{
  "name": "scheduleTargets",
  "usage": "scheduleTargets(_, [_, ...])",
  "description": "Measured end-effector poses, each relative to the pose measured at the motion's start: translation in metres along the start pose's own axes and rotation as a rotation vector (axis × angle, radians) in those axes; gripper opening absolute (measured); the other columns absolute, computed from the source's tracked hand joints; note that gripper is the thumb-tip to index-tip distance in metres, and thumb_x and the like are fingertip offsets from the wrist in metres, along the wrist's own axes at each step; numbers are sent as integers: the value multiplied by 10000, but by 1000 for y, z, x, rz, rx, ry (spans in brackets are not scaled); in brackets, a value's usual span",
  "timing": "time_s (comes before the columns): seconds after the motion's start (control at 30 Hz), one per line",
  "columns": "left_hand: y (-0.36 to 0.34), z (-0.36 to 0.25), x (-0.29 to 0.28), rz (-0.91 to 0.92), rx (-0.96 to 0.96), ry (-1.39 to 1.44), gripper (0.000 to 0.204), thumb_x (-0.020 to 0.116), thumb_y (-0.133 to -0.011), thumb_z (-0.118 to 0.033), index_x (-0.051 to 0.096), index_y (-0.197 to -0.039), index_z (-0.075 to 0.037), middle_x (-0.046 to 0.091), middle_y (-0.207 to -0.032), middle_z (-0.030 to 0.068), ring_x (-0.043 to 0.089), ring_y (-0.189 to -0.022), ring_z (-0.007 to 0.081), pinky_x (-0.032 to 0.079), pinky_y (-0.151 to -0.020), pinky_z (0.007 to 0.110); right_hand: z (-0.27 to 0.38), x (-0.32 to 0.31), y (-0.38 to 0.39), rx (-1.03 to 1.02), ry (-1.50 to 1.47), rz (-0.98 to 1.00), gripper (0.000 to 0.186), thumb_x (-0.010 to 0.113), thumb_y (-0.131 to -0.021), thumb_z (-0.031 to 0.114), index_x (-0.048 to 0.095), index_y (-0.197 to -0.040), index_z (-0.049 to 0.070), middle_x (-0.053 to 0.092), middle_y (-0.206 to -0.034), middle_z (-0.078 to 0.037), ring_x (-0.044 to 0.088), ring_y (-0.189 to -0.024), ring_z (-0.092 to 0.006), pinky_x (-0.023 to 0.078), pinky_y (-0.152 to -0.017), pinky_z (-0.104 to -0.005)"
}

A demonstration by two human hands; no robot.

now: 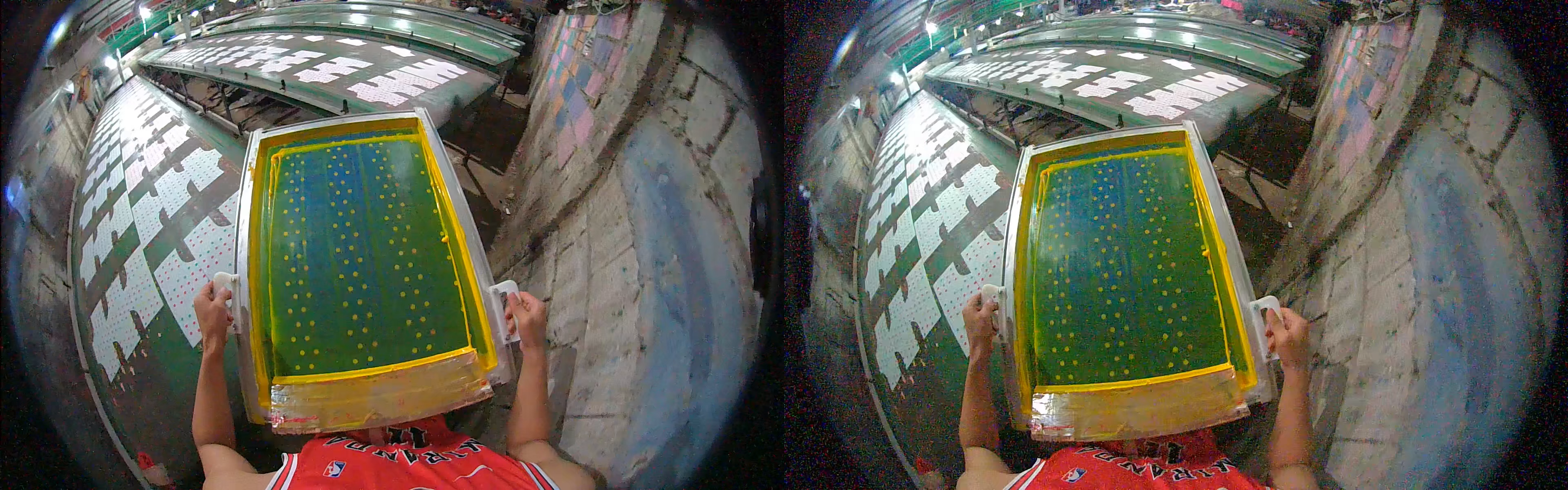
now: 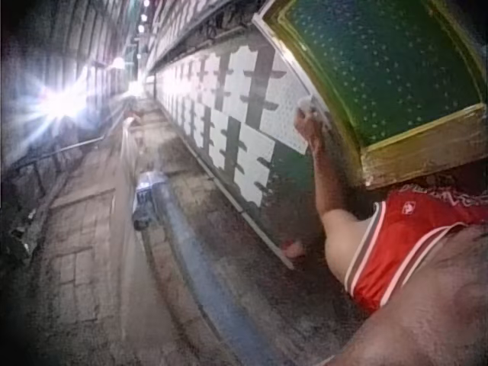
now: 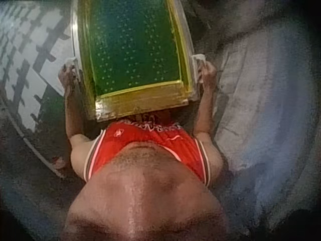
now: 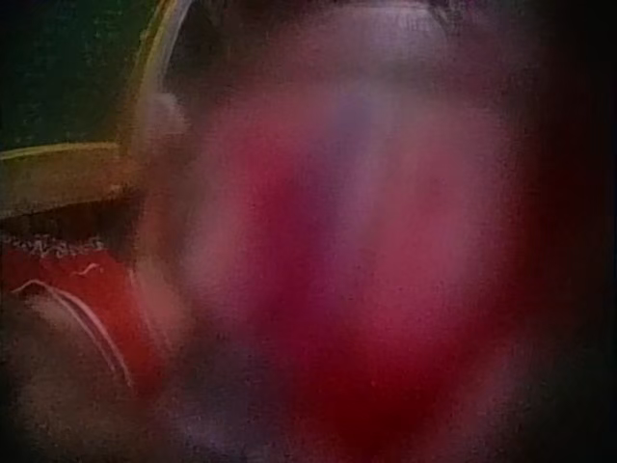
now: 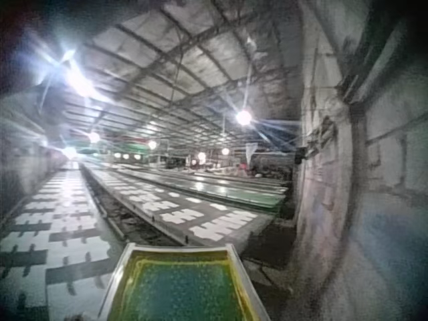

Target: The person performs screen printing on a flat surface using a yellow-framed screen and a squeegee. They repeatedly pull the squeegee across the screen to transfer green ink through the mesh onto the surface below, then lift and reposition the screen to continue the process.

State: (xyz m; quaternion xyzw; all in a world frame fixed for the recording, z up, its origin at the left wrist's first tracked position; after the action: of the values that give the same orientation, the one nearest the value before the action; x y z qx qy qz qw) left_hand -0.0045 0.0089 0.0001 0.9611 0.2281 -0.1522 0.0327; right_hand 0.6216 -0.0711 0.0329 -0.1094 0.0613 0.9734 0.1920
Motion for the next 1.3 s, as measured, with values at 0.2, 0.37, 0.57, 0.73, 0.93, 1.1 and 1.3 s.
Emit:
scheduleTargets(0.2, [-15,-30,72,-161,-43,36,290,601,-940,-99,678,-1178,49,693,-813,78,475,-419,86,372,-376,259,12,-12,-116,-22,-34,81,355,702,-974,351,669,-925,1,597,-659,-27,493,-439,-76,391,-410,-263])
scheduleTargets(0.37, [-36,-40,110,-207,-73,47,275,595,-945,-104,682,-1158,47,695,-799,82,482,-413,85,373,-367,266,15,-4,-196,-33,-28,147,363,707,-970,356,666,-923,-2,594,-658,-27,496,-442,-75,392,-414,-262])
scheduleTargets(0.57, [-85,-41,153,-222,-78,13,292,572,-957,-87,664,-1193,57,708,-809,98,481,-407,81,375,-362,265,26,13,-290,-73,29,201,351,694,-979,339,669,-930,-7,587,-653,-23,496,-445,-73,390,-415,-258])
scheduleTargets(0.73, [-139,-47,208,-316,-60,97,305,576,-965,-124,666,-1198,50,715,-838,110,489,-408,83,383,-365,261,58,43,-406,-127,64,254,316,669,-991,302,673,-945,-11,586,-654,-21,493,-453,-74,378,-423,-253])
scheduleTargets(0.93, [-176,-62,231,-415,-132,41,311,595,-962,-138,665,-1205,42,725,-880,125,492,-395,93,383,-353,261,90,79,-491,-153,51,342,319,690,-988,303,673,-955,-14,595,-664,-19,493,-454,-69,380,-415,-251])
scheduleTargets(1.1, [-188,-75,241,-480,-141,63,305,600,-955,-127,663,-1202,42,708,-876,104,498,-419,91,380,-363,257,106,102,-547,-122,36,431,319,694,-986,301,680,-977,-17,597,-668,-15,496,-458,-66,374,-418,-247])
scheduleTargets(1.3, [-163,-85,257,-665,-211,36,289,589,-952,-96,652,-1194,49,672,-862,84,489,-438,90,364,-375,265,116,145,-614,-157,54,596,339,704,-977,313,692,-999,-25,605,-674,-22,512,-467,-67,381,-422,-246])
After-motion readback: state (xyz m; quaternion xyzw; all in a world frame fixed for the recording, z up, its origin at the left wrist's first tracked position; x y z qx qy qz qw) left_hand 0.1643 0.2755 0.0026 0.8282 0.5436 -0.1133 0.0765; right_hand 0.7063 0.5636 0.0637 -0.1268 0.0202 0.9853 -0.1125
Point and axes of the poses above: each hand's wrist, its own y-axis away from the middle knuckle, its own x-axis out of the palm, z = x × y, the point moved 1 cm from there along -y, towards the middle knuckle
